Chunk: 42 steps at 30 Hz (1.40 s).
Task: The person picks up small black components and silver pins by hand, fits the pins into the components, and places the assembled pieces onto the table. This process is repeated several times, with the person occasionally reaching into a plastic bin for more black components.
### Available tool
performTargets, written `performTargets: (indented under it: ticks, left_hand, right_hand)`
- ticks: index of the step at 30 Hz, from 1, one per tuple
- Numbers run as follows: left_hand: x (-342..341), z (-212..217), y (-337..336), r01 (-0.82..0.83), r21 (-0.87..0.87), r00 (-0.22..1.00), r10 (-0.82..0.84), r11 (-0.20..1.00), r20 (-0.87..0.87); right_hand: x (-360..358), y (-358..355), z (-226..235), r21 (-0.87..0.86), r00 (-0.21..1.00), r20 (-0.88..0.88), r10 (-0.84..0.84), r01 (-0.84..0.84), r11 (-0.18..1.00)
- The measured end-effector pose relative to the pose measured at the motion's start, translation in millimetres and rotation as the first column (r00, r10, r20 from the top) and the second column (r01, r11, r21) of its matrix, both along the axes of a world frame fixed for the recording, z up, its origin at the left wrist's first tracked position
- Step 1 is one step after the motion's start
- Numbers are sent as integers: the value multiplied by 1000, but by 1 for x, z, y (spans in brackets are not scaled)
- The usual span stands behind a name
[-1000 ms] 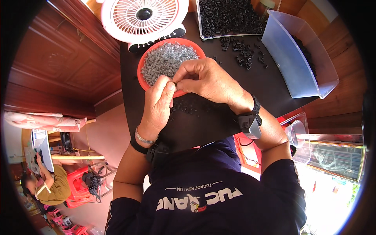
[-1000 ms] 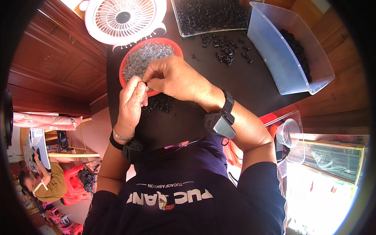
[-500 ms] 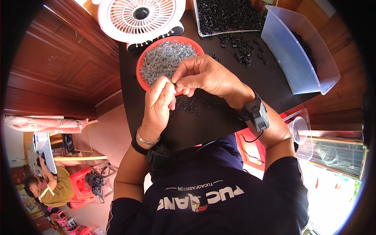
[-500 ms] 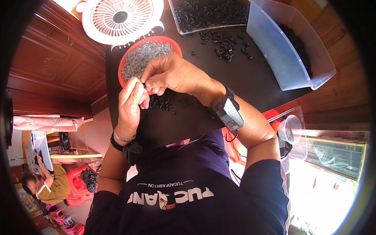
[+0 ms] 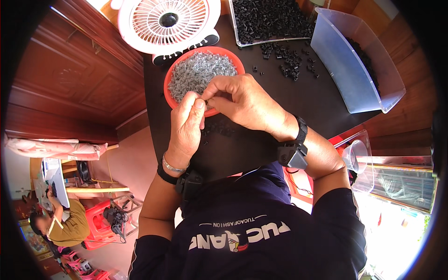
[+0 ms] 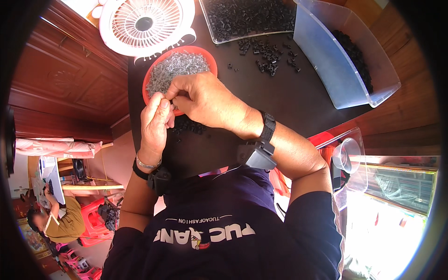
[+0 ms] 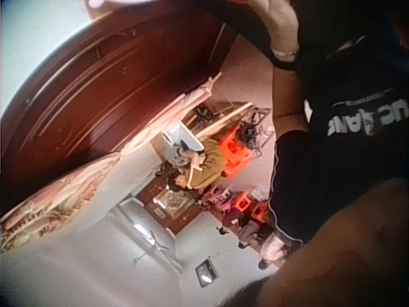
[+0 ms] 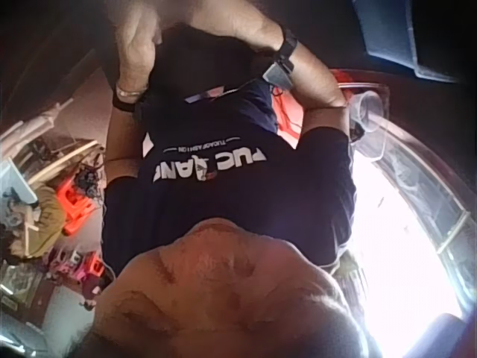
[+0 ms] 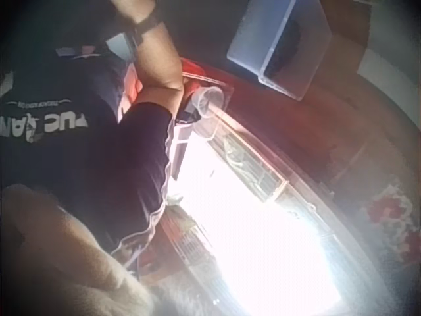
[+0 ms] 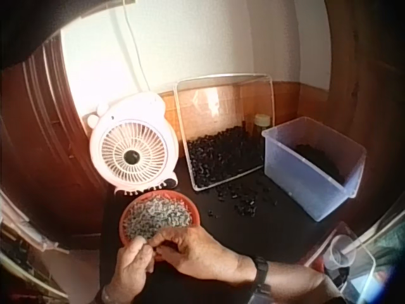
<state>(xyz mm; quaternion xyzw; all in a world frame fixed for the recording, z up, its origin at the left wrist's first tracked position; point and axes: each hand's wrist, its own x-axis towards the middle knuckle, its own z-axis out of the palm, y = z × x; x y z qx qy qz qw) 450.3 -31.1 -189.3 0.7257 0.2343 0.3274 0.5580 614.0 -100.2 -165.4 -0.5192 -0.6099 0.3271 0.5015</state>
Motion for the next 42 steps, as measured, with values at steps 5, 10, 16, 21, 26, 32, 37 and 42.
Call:
performTargets:
  ticks: [5,10,16,21,26,32,37,42]
  left_hand:
    - [-2,2,3,59,-46,998,-58,997,12]
    - [0,1,0,57,12,998,-57,998,-17]
    - [5,1,-4,-77,261,997,82,962,-10]
    - [8,-5,-6,-149,174,988,139,973,65]
    - [11,-2,-9,-110,-68,969,122,992,215]
    - [14,-5,-9,-43,-103,960,69,994,273]
    - [11,-1,-10,-13,-210,983,51,978,176]
    - [10,-1,-11,-8,-294,980,65,956,186]
  right_hand:
    - [6,-1,9,-124,974,-210,82,-110,986]
    - [3,-1,1,-71,985,-163,49,-61,996]
    - [-12,-6,7,113,987,89,-132,122,986]
    - [-23,-4,0,302,966,141,-217,167,939]
    - [-28,-3,2,463,921,255,-296,153,873]
    - [-24,0,-4,487,857,365,-364,157,859]
    - [-20,2,-1,506,863,344,-370,162,847]
    - [-22,0,-5,526,839,402,-366,116,842]
